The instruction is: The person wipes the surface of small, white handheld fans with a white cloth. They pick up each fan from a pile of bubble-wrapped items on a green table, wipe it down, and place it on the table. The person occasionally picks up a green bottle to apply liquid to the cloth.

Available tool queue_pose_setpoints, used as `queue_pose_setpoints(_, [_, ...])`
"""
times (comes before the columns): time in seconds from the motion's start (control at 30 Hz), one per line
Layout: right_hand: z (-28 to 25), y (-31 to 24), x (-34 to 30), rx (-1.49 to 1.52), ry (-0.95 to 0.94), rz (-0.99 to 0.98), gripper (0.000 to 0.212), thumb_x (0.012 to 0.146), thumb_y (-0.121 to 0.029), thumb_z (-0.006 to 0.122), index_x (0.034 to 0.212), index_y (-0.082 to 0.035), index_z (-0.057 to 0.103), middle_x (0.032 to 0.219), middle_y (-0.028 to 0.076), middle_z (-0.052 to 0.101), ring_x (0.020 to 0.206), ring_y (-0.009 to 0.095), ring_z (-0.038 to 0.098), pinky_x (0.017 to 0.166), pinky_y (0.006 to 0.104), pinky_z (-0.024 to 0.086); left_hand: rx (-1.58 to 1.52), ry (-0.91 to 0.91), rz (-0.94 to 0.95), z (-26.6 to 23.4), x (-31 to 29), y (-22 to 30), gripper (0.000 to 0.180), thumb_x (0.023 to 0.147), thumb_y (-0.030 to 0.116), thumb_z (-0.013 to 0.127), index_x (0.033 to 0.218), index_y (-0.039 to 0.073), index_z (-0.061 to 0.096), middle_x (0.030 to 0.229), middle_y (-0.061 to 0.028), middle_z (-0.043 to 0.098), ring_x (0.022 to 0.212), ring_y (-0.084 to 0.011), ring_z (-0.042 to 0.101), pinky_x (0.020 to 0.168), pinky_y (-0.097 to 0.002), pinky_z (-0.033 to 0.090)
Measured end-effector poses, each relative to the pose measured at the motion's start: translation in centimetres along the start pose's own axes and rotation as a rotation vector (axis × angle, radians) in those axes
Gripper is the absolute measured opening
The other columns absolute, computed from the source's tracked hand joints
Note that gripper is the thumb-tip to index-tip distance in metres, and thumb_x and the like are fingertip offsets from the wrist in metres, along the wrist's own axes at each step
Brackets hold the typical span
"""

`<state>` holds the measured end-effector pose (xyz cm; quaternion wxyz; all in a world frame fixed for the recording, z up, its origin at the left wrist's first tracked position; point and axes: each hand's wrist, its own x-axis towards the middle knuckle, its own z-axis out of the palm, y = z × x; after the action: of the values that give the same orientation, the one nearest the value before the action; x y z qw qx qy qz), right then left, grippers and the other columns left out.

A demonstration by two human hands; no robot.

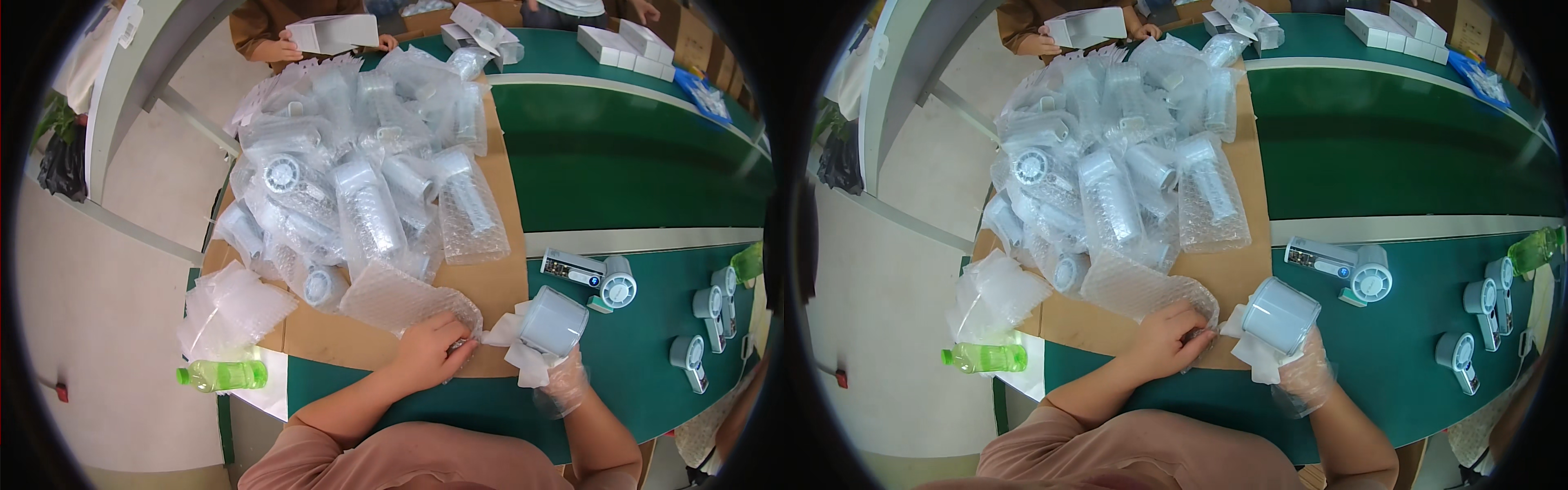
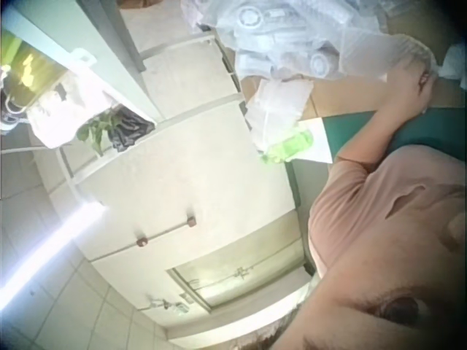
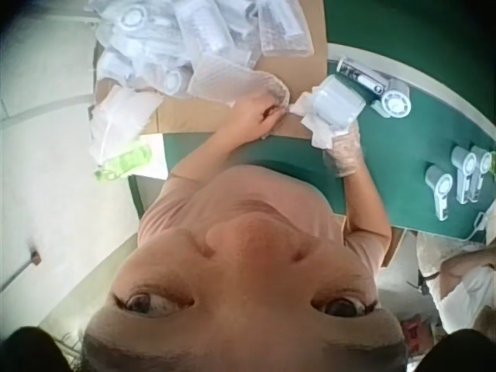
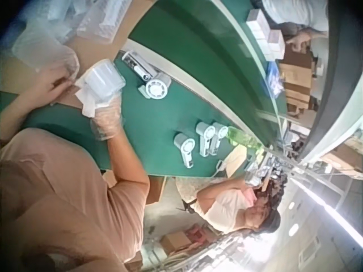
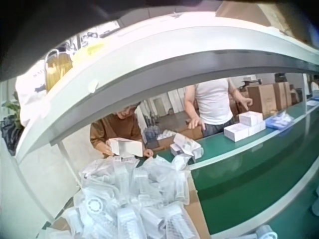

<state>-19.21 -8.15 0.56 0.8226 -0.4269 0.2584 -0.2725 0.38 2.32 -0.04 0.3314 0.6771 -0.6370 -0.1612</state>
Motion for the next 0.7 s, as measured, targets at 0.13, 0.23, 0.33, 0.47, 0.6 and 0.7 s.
queue_pose_setpoints(0.13, [-0.3, 0.4, 0.2, -0.062, -0.022, -0.065, 0.055, 0.076, 0.001, 0.073, 0.126, -0.001, 0.049, 0.117, 0.014, 0.061, 0.103, 0.023, 0.063, 0.082, 0.0326, 0.055, -0.012, 0.013, 0.008, 0.1, -0.1, -0.3, 0.011, 0.079, 0.016, 0.069, 0.079, 0.008, 0.061, 0.077, -0.0084, 0.056, 0.067, -0.0297, 0.058, 0.056, -0.0387, 0.046])
queue_pose_setpoints(0.23, [-0.8, 0.9, 0.1, -0.131, -0.015, -0.082, 0.054, 0.076, 0.002, 0.072, 0.125, -0.001, 0.049, 0.117, 0.013, 0.061, 0.104, 0.021, 0.062, 0.083, 0.0326, 0.055, -0.025, 0.022, 0.016, 0.1, -0.1, -0.2, 0.011, 0.080, 0.016, 0.069, 0.079, 0.008, 0.062, 0.078, -0.0086, 0.056, 0.068, -0.0300, 0.058, 0.057, -0.0386, 0.046])
queue_pose_setpoints(0.33, [-0.5, 1.1, 0.4, -0.083, 0.044, -0.045, 0.054, 0.075, -0.001, 0.074, 0.124, -0.002, 0.050, 0.113, 0.009, 0.062, 0.098, 0.018, 0.062, 0.080, 0.0314, 0.053, -0.017, 0.009, 0.006, 0.0, -0.1, -0.2, 0.011, 0.080, 0.017, 0.068, 0.079, 0.008, 0.062, 0.078, -0.0088, 0.057, 0.068, -0.0303, 0.058, 0.057, -0.0387, 0.047])
queue_pose_setpoints(0.47, [-0.6, 1.3, 0.2, -0.302, 0.080, -0.123, 0.050, 0.076, 0.001, 0.072, 0.121, -0.002, 0.051, 0.113, 0.010, 0.062, 0.101, 0.019, 0.062, 0.083, 0.0307, 0.053, -0.027, 0.045, 0.049, 0.2, -0.2, -0.3, 0.011, 0.078, 0.013, 0.070, 0.079, 0.007, 0.061, 0.074, -0.0092, 0.055, 0.063, -0.0281, 0.056, 0.054, -0.0363, 0.044])
queue_pose_setpoints(0.6, [-0.6, 1.7, 0.3, -0.315, 0.078, -0.139, 0.051, 0.075, -0.001, 0.073, 0.121, -0.004, 0.051, 0.110, 0.007, 0.062, 0.098, 0.017, 0.062, 0.081, 0.0305, 0.052, -0.026, 0.055, 0.057, 0.3, -0.2, -0.2, 0.011, 0.078, 0.013, 0.070, 0.079, 0.007, 0.061, 0.074, -0.0092, 0.055, 0.063, -0.0279, 0.057, 0.054, -0.0361, 0.044])
queue_pose_setpoints(0.7, [-0.8, 1.8, 0.3, -0.363, 0.080, -0.124, 0.052, 0.074, -0.001, 0.074, 0.120, -0.005, 0.052, 0.108, 0.006, 0.063, 0.096, 0.016, 0.062, 0.080, 0.0307, 0.051, -0.017, 0.065, 0.049, 0.4, -0.3, -0.3, 0.011, 0.079, 0.013, 0.070, 0.079, 0.006, 0.061, 0.075, -0.0090, 0.055, 0.063, -0.0278, 0.057, 0.054, -0.0360, 0.044])
